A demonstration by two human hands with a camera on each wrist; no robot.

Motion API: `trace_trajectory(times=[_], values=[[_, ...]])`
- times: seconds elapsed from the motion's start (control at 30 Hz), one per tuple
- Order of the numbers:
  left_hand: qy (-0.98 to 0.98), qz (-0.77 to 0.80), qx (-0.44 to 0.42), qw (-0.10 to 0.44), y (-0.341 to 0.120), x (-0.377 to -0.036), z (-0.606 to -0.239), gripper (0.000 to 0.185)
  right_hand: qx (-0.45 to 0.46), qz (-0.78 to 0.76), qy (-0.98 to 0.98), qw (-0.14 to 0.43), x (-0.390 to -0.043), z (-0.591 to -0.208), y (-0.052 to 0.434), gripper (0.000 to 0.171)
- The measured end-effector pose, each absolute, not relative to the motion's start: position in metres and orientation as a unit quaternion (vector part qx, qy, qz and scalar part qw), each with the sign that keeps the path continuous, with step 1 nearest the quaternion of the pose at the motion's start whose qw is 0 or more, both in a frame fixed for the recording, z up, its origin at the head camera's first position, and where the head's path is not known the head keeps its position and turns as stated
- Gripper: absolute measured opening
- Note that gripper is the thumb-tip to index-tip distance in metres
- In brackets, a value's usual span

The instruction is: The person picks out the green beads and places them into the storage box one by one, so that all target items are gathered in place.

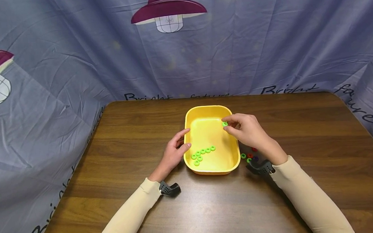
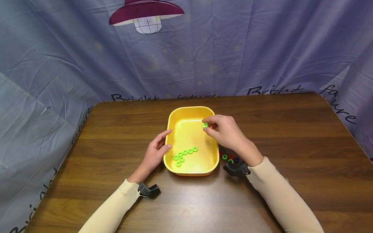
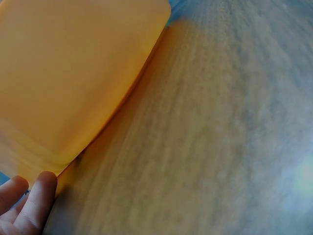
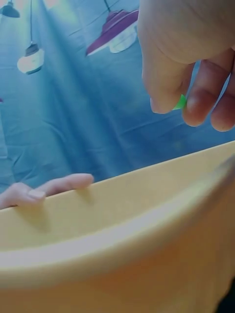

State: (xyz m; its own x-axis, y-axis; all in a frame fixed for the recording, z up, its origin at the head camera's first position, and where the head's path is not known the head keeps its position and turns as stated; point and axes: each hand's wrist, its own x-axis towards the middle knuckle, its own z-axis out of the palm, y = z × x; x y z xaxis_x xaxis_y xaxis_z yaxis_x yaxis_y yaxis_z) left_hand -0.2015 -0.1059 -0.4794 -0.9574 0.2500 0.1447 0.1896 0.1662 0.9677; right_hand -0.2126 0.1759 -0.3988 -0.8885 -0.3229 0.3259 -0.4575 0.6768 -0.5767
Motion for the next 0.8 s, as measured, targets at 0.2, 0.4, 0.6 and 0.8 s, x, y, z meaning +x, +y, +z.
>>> trace_trajectory(times=[0.2, 0.4, 0.6, 0.8], values=[[0.759, 0.634, 0.150, 0.020, -0.106, -0.201, -0.479, 0.053, 0.224, 0.341, -0.909, 0.084, -0.216, -0.398, 0.160, 0.026], [0.749, 0.644, 0.153, 0.021, -0.105, -0.202, -0.480, 0.053, 0.234, 0.337, -0.910, 0.056, -0.219, -0.398, 0.150, 0.023], [0.750, 0.642, 0.154, 0.023, -0.105, -0.202, -0.481, 0.053, 0.239, 0.329, -0.913, 0.037, -0.216, -0.398, 0.148, 0.022], [0.753, 0.642, 0.146, 0.023, -0.105, -0.201, -0.480, 0.053, 0.249, 0.322, -0.913, 0.010, -0.214, -0.402, 0.140, 0.023]])
